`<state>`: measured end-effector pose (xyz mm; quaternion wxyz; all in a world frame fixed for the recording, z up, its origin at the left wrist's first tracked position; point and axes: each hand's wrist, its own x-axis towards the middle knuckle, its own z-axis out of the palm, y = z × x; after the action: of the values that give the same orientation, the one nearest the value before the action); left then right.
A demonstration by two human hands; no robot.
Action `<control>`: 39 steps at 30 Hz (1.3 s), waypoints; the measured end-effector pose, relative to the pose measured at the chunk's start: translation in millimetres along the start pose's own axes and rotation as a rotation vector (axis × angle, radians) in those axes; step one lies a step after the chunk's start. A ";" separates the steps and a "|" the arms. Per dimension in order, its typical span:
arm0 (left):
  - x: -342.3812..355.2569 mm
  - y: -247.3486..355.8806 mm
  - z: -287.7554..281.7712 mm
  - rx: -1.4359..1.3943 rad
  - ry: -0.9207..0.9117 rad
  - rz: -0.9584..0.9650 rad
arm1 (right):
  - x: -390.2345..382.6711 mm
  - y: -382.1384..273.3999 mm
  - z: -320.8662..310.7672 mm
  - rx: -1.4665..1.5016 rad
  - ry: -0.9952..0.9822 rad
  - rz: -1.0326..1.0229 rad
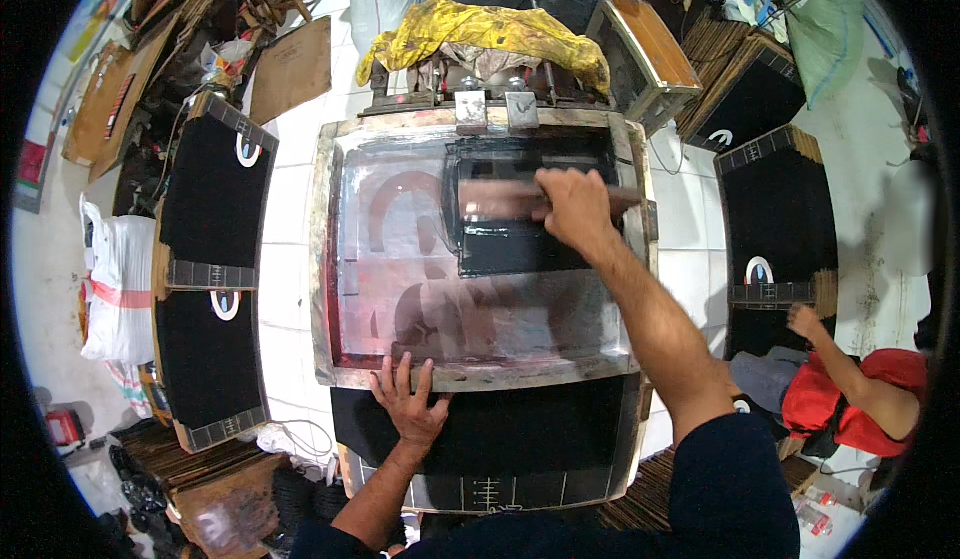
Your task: The person uses a squeegee to pull ink across a screen printing frame placed over a black fabric item. The person repeatedly lifts the frame, repositions it, and applies ink to print a design onto the fabric.
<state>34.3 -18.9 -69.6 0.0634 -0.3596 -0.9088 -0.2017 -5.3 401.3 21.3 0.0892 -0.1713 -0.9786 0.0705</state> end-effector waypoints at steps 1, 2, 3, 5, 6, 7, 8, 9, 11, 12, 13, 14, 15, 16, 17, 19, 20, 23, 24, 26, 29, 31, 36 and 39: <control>-0.6 -0.5 -0.1 0.006 0.003 -0.004 | 17.6 6.5 2.7 -0.050 0.060 -0.025; -1.1 -0.9 0.5 0.013 0.004 -0.004 | 38.4 10.2 8.2 -0.077 0.125 0.015; -1.6 -1.3 0.9 0.028 0.000 0.003 | 55.8 15.4 12.6 -0.111 0.210 0.020; -1.9 -1.9 1.8 0.021 0.004 -0.003 | 80.0 26.9 18.6 -0.094 0.283 -0.013; -1.8 -2.6 2.3 0.018 0.004 -0.002 | 84.0 29.7 21.6 -0.105 0.260 -0.014; -2.0 -2.6 2.7 0.018 0.004 -0.003 | 81.6 30.9 23.5 -0.131 0.187 0.008; -2.6 -3.0 2.7 0.026 -0.003 0.001 | 74.1 30.2 24.0 -0.109 0.174 0.012; -2.7 -2.9 3.0 0.036 -0.006 0.002 | 66.2 26.9 23.3 -0.099 0.119 0.042; -3.5 -2.9 0.8 0.040 -0.023 0.003 | 35.2 13.4 19.8 -0.071 0.050 0.077; -2.0 -3.2 1.0 0.025 -0.011 0.008 | 18.6 5.3 15.8 -0.070 0.056 0.075; -1.7 -3.4 0.6 0.021 -0.030 -0.005 | -0.7 -3.2 11.7 -0.072 0.063 0.071; -0.9 -3.6 1.2 0.012 -0.014 0.012 | -23.9 -12.6 8.2 -0.043 0.091 0.073; -1.2 -3.9 1.2 0.003 -0.002 0.018 | -47.9 -23.2 5.0 -0.018 0.123 0.072; -0.7 -3.6 2.6 0.004 0.004 0.017 | -68.3 -32.7 2.9 -0.035 0.141 0.073; -1.9 -3.4 2.7 0.017 -0.024 -0.004 | -84.2 -42.6 3.2 -0.034 0.101 0.096; -2.2 -1.6 3.4 0.000 0.026 0.022 | -97.9 -49.9 5.4 -0.058 0.169 0.069; -1.4 -0.5 2.8 0.002 0.035 0.027 | -101.1 -49.7 6.6 -0.070 0.144 0.085; 10.0 1.9 -5.3 -0.017 0.048 0.062 | -102.5 -44.5 9.3 -0.058 0.196 0.039; 14.9 3.3 -10.1 -0.017 0.092 0.129 | -101.5 -42.7 9.6 -0.046 0.188 0.043; 33.1 -2.0 -24.7 -0.087 -0.046 0.130 | -98.5 -38.3 6.6 0.011 0.202 0.023; 52.4 -4.9 -49.5 -0.169 -0.130 0.220 | -86.8 -33.8 -3.5 -0.028 0.232 0.038; 58.6 -1.3 -58.4 -0.170 -0.103 0.273 | -73.6 -25.7 -13.0 -0.019 0.227 0.066; 59.5 6.4 -61.5 -0.162 -0.065 0.275 | -50.4 -17.7 -33.9 0.022 0.055 0.082; 59.8 6.6 -59.2 -0.174 -0.071 0.246 | -64.8 -23.9 -32.2 0.050 0.000 0.084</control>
<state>-6.8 -1.4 2.0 0.0239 -0.4792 -0.8387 -0.2577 53.4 360.0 46.9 0.0903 -0.2102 -0.9685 0.0987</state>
